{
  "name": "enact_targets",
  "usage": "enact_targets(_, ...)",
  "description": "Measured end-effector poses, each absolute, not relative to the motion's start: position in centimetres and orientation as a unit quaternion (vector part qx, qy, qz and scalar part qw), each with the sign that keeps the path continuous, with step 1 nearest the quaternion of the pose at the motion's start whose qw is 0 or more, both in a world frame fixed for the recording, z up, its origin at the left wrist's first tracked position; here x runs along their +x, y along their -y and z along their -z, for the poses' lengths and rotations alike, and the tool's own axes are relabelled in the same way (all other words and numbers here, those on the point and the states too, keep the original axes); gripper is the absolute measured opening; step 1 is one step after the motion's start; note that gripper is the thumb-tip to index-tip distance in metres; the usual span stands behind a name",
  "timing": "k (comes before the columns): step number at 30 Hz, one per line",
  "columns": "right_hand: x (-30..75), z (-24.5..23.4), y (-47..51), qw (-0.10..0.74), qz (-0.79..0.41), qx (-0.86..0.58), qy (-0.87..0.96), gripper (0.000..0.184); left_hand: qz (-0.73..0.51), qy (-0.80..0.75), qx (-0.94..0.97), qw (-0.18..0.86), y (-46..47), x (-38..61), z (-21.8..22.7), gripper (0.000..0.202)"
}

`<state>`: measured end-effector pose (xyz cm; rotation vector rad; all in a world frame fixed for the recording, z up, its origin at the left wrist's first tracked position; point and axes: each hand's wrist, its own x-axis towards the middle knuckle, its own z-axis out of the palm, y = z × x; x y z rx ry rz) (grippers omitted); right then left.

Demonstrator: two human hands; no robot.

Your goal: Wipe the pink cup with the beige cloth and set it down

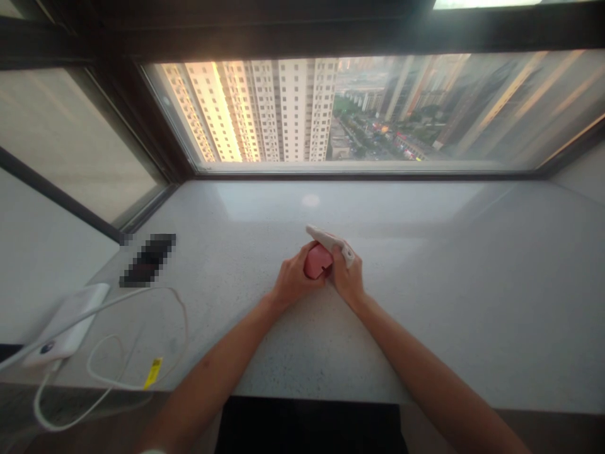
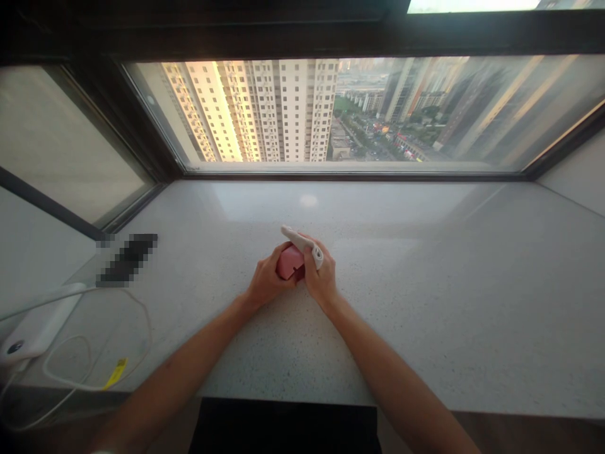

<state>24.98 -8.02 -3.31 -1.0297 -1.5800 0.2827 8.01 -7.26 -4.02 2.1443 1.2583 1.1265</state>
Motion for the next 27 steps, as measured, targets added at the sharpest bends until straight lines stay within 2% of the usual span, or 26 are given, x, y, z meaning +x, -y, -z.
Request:
enact_targets(2, 25.0, 3.3, 8.2, 0.578, -0.123, -0.447, 0.672, 0.044, -0.403, -0.448, 0.772, 0.204, 7.3, 8.0, 4.1, 0.076)
enact_targets(3, 24.9, 3.2, 8.5, 0.563, -0.101, -0.430, 0.698, 0.044, -0.392, -0.452, 0.775, 0.205, 7.3, 7.9, 4.2, 0.071)
enact_targets(6, 24.5, 2.9, 9.2, 0.506, -0.023, -0.358, 0.784, 0.048, -0.346, -0.465, 0.787, 0.210, 7.1, 7.7, 4.6, 0.037)
enact_targets(7, 24.4, 2.8, 9.2, 0.499, -0.015, -0.347, 0.794, 0.048, -0.342, -0.467, 0.788, 0.211, 7.1, 7.7, 4.7, 0.031)
enact_targets(9, 24.5, 3.0, 8.8, 0.522, -0.046, -0.367, 0.768, 0.043, -0.360, -0.467, 0.780, 0.208, 7.1, 7.8, 4.6, 0.038)
enact_targets(12, 24.9, 3.5, 7.8, 0.588, -0.145, -0.455, 0.652, 0.044, -0.401, -0.449, 0.773, 0.199, 7.3, 8.1, 4.2, 0.067)
enact_targets(14, 24.9, 3.7, 7.7, 0.600, -0.174, -0.483, 0.614, 0.047, -0.410, -0.438, 0.775, 0.199, 7.4, 8.1, 4.1, 0.073)
enact_targets(16, 24.7, 3.4, 8.2, 0.583, -0.137, -0.459, 0.656, 0.042, -0.402, -0.442, 0.776, 0.202, 7.3, 8.0, 4.3, 0.073)
enact_targets(20, 24.1, 2.6, 9.4, 0.508, -0.014, -0.352, 0.786, 0.048, -0.350, -0.460, 0.789, 0.209, 7.0, 7.6, 4.9, 0.027)
enact_targets(21, 24.1, 2.6, 9.3, 0.502, -0.009, -0.344, 0.793, 0.048, -0.345, -0.461, 0.790, 0.209, 6.9, 7.6, 5.0, 0.024)
enact_targets(22, 24.1, 2.7, 9.2, 0.511, -0.020, -0.351, 0.785, 0.046, -0.349, -0.464, 0.787, 0.207, 7.0, 7.7, 4.9, 0.028)
enact_targets(24, 24.3, 3.2, 8.4, 0.562, -0.085, -0.399, 0.720, 0.040, -0.371, -0.469, 0.777, 0.199, 7.1, 7.9, 4.7, 0.051)
enact_targets(25, 24.4, 3.6, 7.9, 0.592, -0.130, -0.430, 0.669, 0.040, -0.384, -0.466, 0.773, 0.194, 7.2, 8.1, 4.5, 0.062)
enact_targets(27, 24.6, 4.5, 7.0, 0.632, -0.218, -0.479, 0.568, 0.046, -0.402, -0.455, 0.772, 0.188, 7.4, 8.3, 4.2, 0.071)
